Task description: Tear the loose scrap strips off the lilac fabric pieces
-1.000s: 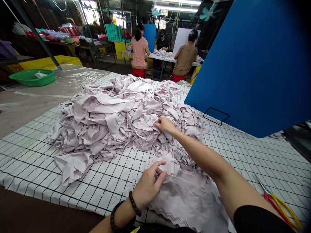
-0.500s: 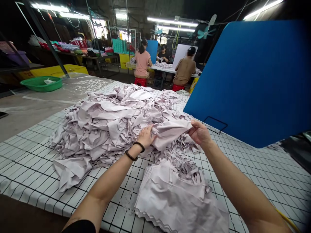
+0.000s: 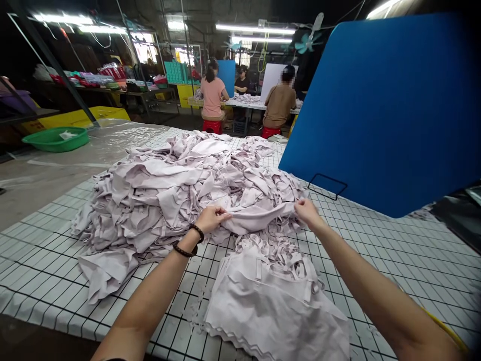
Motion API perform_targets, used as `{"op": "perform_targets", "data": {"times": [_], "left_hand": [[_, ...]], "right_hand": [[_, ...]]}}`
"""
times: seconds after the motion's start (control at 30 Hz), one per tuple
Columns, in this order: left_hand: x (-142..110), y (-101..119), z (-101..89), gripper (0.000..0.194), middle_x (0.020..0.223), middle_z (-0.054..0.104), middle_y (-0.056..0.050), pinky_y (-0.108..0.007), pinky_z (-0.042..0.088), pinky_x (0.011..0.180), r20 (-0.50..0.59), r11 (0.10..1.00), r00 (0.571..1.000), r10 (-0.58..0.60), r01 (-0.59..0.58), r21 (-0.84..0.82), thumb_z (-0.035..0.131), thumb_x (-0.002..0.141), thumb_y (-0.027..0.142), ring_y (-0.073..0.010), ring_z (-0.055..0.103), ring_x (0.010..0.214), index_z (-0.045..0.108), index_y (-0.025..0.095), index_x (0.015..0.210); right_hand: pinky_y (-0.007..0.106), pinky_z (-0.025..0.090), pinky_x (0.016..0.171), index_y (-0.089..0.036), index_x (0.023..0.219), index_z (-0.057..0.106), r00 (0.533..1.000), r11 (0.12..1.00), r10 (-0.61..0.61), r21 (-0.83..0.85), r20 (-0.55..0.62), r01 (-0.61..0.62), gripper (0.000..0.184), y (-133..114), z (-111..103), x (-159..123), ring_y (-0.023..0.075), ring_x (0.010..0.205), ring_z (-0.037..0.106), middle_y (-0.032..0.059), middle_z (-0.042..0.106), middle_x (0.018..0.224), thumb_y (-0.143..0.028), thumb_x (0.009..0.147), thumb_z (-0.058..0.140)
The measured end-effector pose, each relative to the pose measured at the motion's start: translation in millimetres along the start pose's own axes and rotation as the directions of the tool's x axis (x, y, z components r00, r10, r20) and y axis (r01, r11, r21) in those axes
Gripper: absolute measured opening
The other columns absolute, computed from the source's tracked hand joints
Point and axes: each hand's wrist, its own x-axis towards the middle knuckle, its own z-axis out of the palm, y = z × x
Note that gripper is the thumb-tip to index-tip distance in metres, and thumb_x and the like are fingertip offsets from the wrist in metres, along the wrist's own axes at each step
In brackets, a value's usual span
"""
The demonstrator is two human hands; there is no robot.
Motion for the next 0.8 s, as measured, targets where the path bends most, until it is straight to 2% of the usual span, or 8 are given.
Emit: {"op": "perform_targets", "data": {"times": [0.07,0.17,0.3,0.37,0.57,0.67,0.73,0.8], "left_hand": [[-1.6,1.5,-3.0,0.041,0.059,0.056,0.002,-0.021,0.033,0.048,0.088,0.991,0.996,-0.027,0.039,-0.131,0.067,0.067,0.055,-0.0095,0.044,0.051,0.065,0.016,0.075],[-2.3,5.7,-5.5,0.042,0.06,0.055,0.002,-0.02,0.033,0.048,0.185,0.965,0.983,-0.004,0.052,-0.256,0.068,0.068,0.055,-0.0086,0.045,0.051,0.062,0.014,0.076],[-3.5,10.0,-7.0,0.042,0.059,0.052,0.002,-0.02,0.032,0.048,0.204,0.957,0.979,0.014,0.046,-0.288,0.068,0.068,0.053,-0.0078,0.043,0.051,0.061,0.013,0.075],[-3.3,10.1,-7.1,0.042,0.058,0.051,0.003,-0.019,0.032,0.048,0.19,0.955,0.981,0.027,0.031,-0.297,0.068,0.068,0.053,-0.0075,0.042,0.051,0.061,0.013,0.076],[5.0,3.1,-2.4,0.039,0.066,0.055,0.001,-0.021,0.038,0.054,0.029,0.974,0.999,0.024,-0.017,-0.224,0.065,0.071,0.052,-0.0101,0.048,0.058,0.061,0.013,0.076],[3.7,6.3,10.5,0.041,0.087,0.06,-0.006,-0.026,0.044,0.066,-0.119,0.98,0.993,-0.021,-0.003,-0.2,0.061,0.075,0.049,-0.0143,0.055,0.074,0.058,0.013,0.094],[-1.1,15.9,26.0,0.056,0.112,0.055,-0.012,-0.03,0.045,0.077,-0.212,0.98,0.977,-0.002,-0.04,-0.194,0.065,0.074,0.047,-0.0179,0.056,0.092,0.047,0.015,0.116],[-5.6,30.2,44.6,0.073,0.126,0.048,-0.015,-0.032,0.043,0.086,-0.217,0.978,0.974,0.068,-0.108,-0.178,0.072,0.067,0.044,-0.0213,0.054,0.105,0.038,0.017,0.126]], "right_hand": [[0.028,0.043,0.068,-0.021,0.075,0.052,0.98,0.962,-0.186,-0.19,0.072,0.196,0.021,-1.5,19.3,-6.0,0.0179,0.08,0.053,0.0019,0.057,0.081,-0.006,0.061,0.05],[0.032,0.042,0.081,-0.021,0.089,0.059,0.855,0.759,-0.333,-0.425,0.398,0.493,0.035,-8.8,56.5,-15.0,0.02,0.095,0.052,0.004,0.058,0.099,-0.003,0.063,0.044],[0.034,0.038,0.089,-0.021,0.098,0.059,0.691,0.599,-0.367,-0.41,0.623,0.687,0.047,-15.4,99.5,-22.7,0.0201,0.1,0.05,0.0048,0.058,0.103,0.002,0.06,0.043],[0.031,0.04,0.084,-0.02,0.099,0.057,0.652,0.62,-0.374,-0.346,0.659,0.704,0.047,-14.0,112.4,-25.5,0.018,0.093,0.052,0.0033,0.059,0.1,0.001,0.059,0.045],[0.021,0.036,0.055,-0.018,0.07,0.055,0.762,0.922,-0.197,-0.147,0.617,0.358,0.014,2.4,118.8,-22.6,0.0103,0.058,0.046,-0.0051,0.052,0.063,-0.011,0.058,0.058],[0.02,0.033,0.05,-0.019,0.071,0.05,0.833,0.951,-0.198,-0.103,0.517,0.291,0.012,2.8,113.3,-13.4,0.0091,0.051,0.043,-0.0067,0.049,0.058,-0.018,0.062,0.058],[0.02,0.032,0.048,-0.021,0.076,0.047,0.877,0.959,-0.223,-0.063,0.426,0.275,0.014,-4.4,111.4,-9.9,0.0087,0.05,0.043,-0.0073,0.049,0.058,-0.024,0.066,0.057],[0.02,0.032,0.047,-0.022,0.079,0.045,0.891,0.965,-0.242,-0.004,0.385,0.264,0.018,-16.3,112.1,-11.5,0.0084,0.048,0.043,-0.0079,0.049,0.058,-0.028,0.068,0.058]]}}
